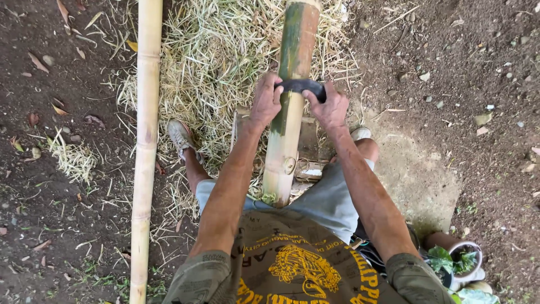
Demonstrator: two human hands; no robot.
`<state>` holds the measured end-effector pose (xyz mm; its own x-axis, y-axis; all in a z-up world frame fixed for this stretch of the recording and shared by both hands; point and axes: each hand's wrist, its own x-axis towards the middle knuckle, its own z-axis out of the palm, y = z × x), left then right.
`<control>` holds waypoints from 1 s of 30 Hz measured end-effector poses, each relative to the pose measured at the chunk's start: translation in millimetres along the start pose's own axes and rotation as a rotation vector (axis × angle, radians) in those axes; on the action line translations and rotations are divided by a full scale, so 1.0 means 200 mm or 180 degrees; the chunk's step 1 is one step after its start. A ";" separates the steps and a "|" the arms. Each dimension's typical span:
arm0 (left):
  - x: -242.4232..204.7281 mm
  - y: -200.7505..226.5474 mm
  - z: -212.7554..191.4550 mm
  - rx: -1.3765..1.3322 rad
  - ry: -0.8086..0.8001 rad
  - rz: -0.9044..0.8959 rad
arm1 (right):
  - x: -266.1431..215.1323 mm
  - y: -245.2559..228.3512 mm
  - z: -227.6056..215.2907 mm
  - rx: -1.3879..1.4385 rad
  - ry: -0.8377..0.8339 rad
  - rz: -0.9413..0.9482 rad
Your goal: Shave or plane the outer surface of a bamboo stalk using a curved blade.
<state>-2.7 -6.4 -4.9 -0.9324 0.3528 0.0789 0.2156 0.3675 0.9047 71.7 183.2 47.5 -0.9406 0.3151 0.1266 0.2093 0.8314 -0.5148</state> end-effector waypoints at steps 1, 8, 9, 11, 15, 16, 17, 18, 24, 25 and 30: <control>-0.04 -0.01 0.00 -0.0001 0.0016 0.0000 | -0.04 -0.01 0.00 -0.0001 -0.0002 -0.0015; -0.34 -0.01 -0.03 0.0035 0.0097 0.0105 | -0.31 -0.06 -0.03 0.0102 0.0173 -0.0125; -0.37 -0.01 -0.03 0.0017 0.0105 0.0114 | -0.35 -0.07 -0.03 0.0164 0.0188 -0.0114; -0.44 0.00 -0.04 0.0034 0.0094 0.0089 | -0.43 -0.09 -0.04 0.0130 0.0144 -0.0017; -0.57 0.04 -0.07 0.0037 0.0086 0.0078 | -0.53 -0.10 -0.03 0.0130 0.0229 -0.0174; -0.61 0.04 -0.07 0.0030 0.0086 0.0072 | -0.57 -0.10 -0.03 0.0124 0.0223 -0.0174; -0.63 0.03 -0.08 0.0023 0.0092 0.0104 | -0.59 -0.11 -0.04 0.0131 0.0201 -0.0152; -0.65 0.03 -0.09 0.0016 0.0098 0.0136 | -0.61 -0.12 -0.04 0.0138 0.0180 -0.0130; -1.01 0.07 -0.12 -0.0023 -0.0029 -0.0397 | -0.74 -0.14 -0.11 0.0016 -0.0656 -0.0234; -1.00 0.02 -0.12 -0.0011 0.0004 -0.0388 | -0.72 -0.15 -0.11 0.0027 -0.0649 -0.0267; -0.95 0.11 -0.27 -0.0177 -0.0610 -0.1014 | -0.62 -0.18 -0.15 0.0666 -0.1402 -0.0167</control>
<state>163.3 -112.0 23.2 -0.8777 0.3849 -0.2854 -0.0976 0.4394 0.8929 188.0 126.8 75.6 -0.9816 0.0143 -0.1905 0.1429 0.7169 -0.6824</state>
